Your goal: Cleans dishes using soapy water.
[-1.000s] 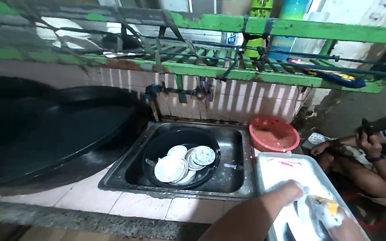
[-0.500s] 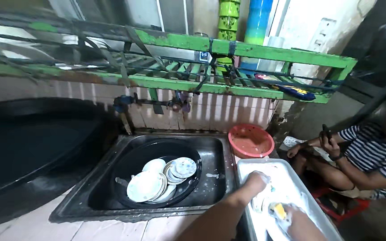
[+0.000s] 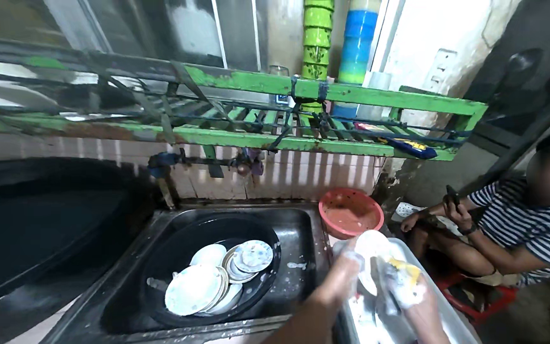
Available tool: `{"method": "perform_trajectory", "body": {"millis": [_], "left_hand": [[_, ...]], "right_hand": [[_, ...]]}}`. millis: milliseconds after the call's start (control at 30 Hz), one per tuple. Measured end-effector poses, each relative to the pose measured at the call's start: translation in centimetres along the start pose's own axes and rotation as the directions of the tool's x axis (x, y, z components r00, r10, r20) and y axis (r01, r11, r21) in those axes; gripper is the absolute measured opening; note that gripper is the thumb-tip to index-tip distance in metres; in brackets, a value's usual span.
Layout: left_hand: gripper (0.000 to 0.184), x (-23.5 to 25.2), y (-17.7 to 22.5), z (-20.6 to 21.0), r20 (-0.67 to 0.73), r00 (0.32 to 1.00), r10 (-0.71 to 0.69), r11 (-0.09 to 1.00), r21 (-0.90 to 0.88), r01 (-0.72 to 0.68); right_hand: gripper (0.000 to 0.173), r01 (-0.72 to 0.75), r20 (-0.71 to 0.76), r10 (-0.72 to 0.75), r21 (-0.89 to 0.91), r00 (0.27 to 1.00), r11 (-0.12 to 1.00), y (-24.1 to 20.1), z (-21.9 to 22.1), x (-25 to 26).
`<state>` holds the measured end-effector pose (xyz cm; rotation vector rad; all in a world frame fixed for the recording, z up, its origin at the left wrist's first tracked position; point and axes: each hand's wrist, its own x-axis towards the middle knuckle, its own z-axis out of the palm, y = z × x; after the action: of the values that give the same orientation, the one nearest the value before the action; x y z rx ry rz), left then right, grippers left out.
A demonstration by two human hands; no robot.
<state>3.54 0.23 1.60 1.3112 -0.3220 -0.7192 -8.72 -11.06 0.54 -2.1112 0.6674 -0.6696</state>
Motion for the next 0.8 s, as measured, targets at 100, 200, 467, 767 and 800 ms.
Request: {"method": "perform_trajectory", "body": {"millis": [100, 200, 467, 767, 800], "left_hand": [[0.068, -2.6, -0.8, 2.9, 0.048, 0.991, -0.125, 0.991, -0.044, 0.127], [0.081, -3.1, -2.0, 3.0, 0.082, 0.987, -0.138, 0.990, 0.020, 0.137], [0.069, -3.8, -1.2, 1.4, 0.139, 0.984, -0.108, 0.987, 0.137, 0.089], [0.081, -3.1, -0.3, 1.0, 0.272, 0.934, -0.230, 0.972, 0.107, 0.208], [0.090, -3.0, -0.4, 1.2, 0.288, 0.936, -0.204, 0.978, 0.095, 0.185]], "right_hand": [[0.057, 0.011, -0.041, -0.012, -0.018, 0.999, 1.000, -0.1, 2.3, 2.0], [0.051, -0.098, -0.104, 0.097, 0.000, 0.990, 0.995, 2.1, 3.4, 4.3], [0.055, -0.125, -0.028, 0.134, 0.206, 0.991, 0.971, 1.3, 4.6, 3.7], [0.051, -0.016, -0.046, 0.028, 0.225, 0.999, 0.974, -1.0, 3.6, 3.1], [0.052, -0.078, -0.076, 0.097, 0.222, 0.992, 0.972, 0.1, 3.5, 4.2]]}}
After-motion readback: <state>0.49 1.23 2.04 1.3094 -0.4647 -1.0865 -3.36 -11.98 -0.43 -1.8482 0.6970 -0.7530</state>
